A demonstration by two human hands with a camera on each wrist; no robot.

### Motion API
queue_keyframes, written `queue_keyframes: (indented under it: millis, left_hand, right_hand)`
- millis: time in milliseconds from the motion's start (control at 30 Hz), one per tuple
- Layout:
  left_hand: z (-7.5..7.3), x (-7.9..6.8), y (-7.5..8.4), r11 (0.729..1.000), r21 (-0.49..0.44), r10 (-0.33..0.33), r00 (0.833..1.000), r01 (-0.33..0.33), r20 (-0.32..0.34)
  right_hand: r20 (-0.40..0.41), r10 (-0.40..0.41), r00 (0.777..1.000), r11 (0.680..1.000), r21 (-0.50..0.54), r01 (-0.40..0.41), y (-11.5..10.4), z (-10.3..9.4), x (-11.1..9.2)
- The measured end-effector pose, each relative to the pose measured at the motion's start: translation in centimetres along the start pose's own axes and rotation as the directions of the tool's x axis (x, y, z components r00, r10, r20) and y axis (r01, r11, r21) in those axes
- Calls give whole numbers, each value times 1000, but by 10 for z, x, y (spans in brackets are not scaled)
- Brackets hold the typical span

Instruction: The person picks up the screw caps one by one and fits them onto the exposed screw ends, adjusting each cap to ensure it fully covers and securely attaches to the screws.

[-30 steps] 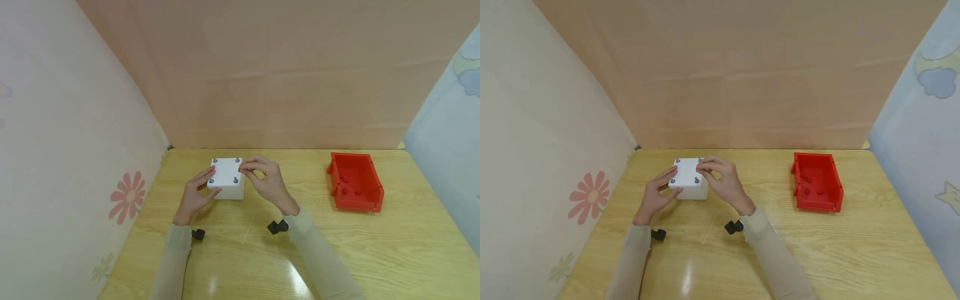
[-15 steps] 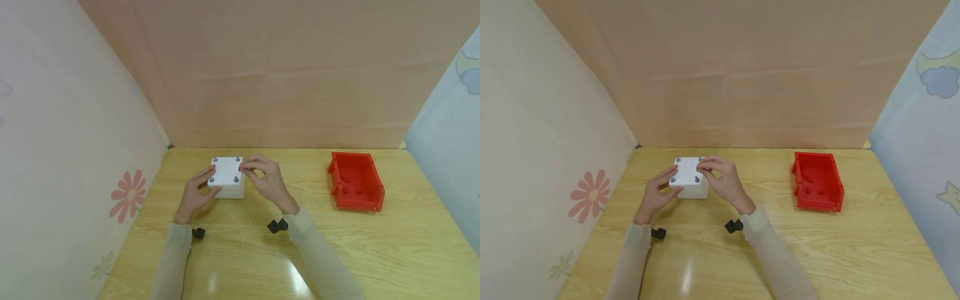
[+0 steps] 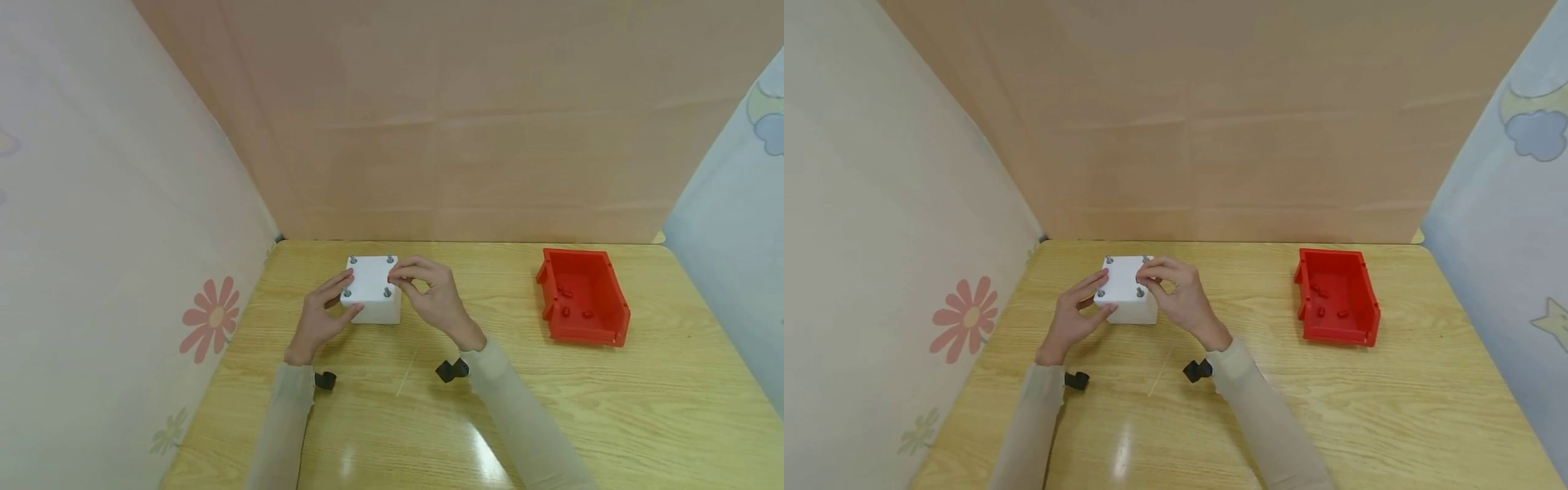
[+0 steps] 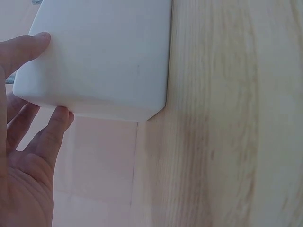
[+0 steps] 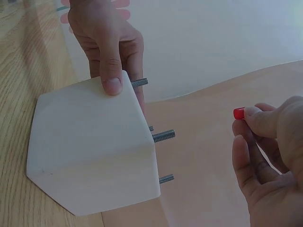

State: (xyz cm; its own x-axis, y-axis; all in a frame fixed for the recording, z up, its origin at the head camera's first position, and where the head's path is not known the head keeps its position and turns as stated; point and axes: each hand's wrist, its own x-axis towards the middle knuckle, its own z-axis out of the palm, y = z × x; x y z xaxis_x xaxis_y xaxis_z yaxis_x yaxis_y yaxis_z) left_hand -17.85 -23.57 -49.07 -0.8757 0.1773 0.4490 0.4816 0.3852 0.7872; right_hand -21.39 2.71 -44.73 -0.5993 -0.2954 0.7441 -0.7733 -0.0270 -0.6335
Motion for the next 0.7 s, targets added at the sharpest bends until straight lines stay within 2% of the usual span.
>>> queue_keyframes:
  millis: [333,700]
  left_hand:
    - [1,0,1,1000,2,19,1000,-19,-4]
    - [0,1,-3,999,-5,45,999,-45,4]
  right_hand:
    - [16,6,1000,1000,7,-6,5,3,-2]
    - [49,62,997,998,-18,-62,7,5,-4]
